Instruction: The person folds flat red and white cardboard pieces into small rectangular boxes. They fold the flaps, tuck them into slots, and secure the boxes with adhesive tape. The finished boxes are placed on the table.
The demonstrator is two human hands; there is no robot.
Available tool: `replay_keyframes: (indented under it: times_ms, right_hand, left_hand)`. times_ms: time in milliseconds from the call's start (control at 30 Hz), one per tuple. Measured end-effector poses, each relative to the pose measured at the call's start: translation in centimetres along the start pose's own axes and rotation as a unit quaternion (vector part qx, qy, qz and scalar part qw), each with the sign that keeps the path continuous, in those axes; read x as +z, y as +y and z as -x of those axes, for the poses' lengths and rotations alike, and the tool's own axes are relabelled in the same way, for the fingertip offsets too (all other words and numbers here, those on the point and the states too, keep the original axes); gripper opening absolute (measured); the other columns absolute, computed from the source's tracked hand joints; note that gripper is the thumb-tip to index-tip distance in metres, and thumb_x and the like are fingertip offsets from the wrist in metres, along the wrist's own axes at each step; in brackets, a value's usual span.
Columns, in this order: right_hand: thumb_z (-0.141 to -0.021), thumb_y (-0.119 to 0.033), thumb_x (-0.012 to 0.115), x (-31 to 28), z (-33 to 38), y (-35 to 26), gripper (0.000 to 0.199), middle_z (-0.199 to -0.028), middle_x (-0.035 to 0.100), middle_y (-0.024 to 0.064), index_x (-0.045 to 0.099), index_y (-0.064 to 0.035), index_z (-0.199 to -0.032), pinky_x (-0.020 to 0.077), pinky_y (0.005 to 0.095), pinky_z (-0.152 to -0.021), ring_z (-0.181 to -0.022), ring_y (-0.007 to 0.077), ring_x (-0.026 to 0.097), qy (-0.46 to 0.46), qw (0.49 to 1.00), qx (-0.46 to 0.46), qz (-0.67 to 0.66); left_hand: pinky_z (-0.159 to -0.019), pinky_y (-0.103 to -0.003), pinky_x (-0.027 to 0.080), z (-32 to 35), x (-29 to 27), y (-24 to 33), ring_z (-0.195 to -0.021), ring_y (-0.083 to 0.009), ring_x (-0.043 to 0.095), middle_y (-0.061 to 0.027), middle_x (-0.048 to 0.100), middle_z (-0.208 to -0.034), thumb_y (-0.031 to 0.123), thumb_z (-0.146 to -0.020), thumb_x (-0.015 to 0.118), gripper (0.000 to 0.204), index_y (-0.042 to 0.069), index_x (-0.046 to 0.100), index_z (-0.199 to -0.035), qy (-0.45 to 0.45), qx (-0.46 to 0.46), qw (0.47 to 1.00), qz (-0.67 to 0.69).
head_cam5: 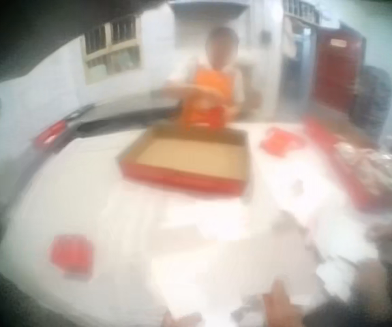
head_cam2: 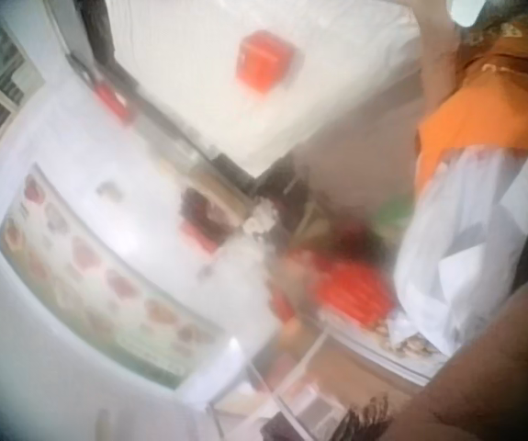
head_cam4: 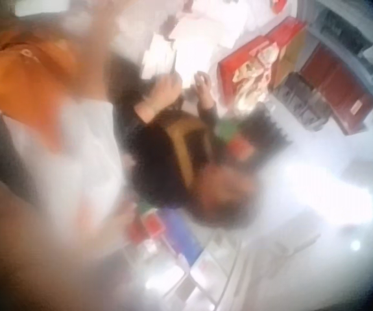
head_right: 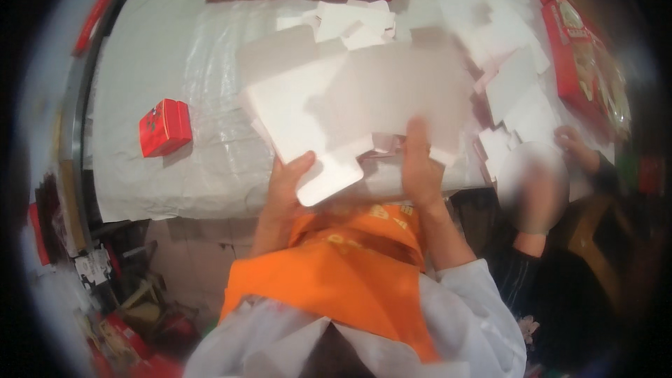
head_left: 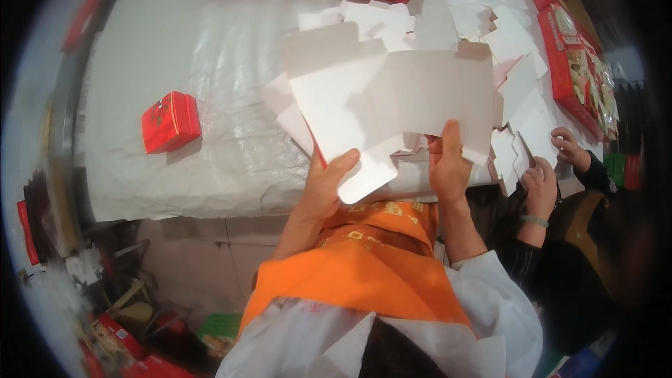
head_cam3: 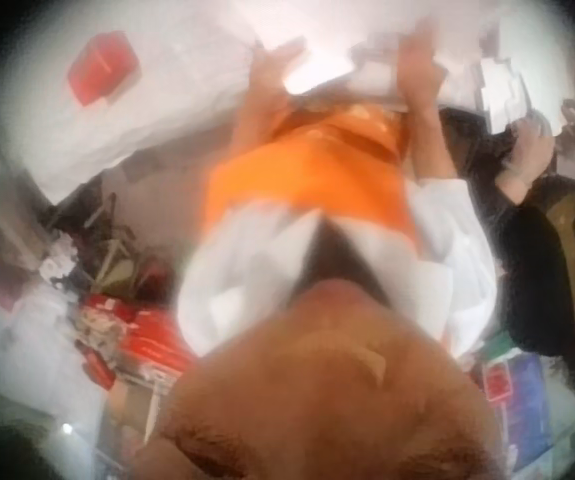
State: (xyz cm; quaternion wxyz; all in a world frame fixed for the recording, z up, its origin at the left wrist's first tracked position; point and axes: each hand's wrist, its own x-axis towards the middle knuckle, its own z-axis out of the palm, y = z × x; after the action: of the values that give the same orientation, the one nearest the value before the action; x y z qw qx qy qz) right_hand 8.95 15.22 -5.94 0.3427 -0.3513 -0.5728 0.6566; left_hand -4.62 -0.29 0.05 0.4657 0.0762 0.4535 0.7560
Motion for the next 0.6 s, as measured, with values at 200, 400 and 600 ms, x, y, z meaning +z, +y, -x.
replay_keyframes:
  times_ms: [200, 400, 600]
  right_hand:
    - [-0.092, -0.019, 0.042, 5.4, 2.8, -6.6, 0.047, -0.133, 0.035, 0.0213, 0.031, 0.0080, -0.129, 0.0301, 0.0342, -0.100, -0.125, 0.0290, 0.033, -0.204, 0.954, -0.177, 0.132]
    - [-0.086, -0.001, 0.044, 6.6, 1.5, -5.2, 0.049, -0.133, 0.035, 0.0204, 0.028, 0.0058, -0.132, 0.0295, 0.0329, -0.100, -0.122, 0.0281, 0.037, -0.198, 0.893, -0.311, 0.259]
    - [-0.086, -0.007, 0.049, 6.2, 1.6, -6.1, 0.055, -0.138, 0.029, 0.0170, 0.025, 0.0005, -0.135, 0.0331, 0.0303, -0.097, -0.121, 0.0236, 0.037, -0.251, 0.958, -0.130, 0.044]
  left_hand:
    - [-0.099, -0.033, 0.029, -0.5, 1.4, -1.1, -0.117, -0.0218, 0.037, -0.0135, 0.036, -0.128, 0.012, -0.087, 0.047, 0.059, 0.000, 0.015, -0.136, -0.008, 0.052, 0.984, -0.170]
    - [-0.105, -0.036, 0.021, -1.2, 1.6, -1.3, -0.132, -0.0267, 0.016, -0.0157, 0.014, -0.142, 0.004, -0.080, 0.046, 0.073, 0.002, 0.003, -0.139, -0.090, 0.117, 0.961, -0.233]
    - [-0.102, -0.036, 0.025, -0.7, 1.2, -0.5, -0.128, -0.0256, 0.023, -0.0150, 0.017, -0.140, 0.005, -0.077, 0.050, 0.081, 0.008, 0.000, -0.140, -0.116, 0.139, 0.977, -0.112]
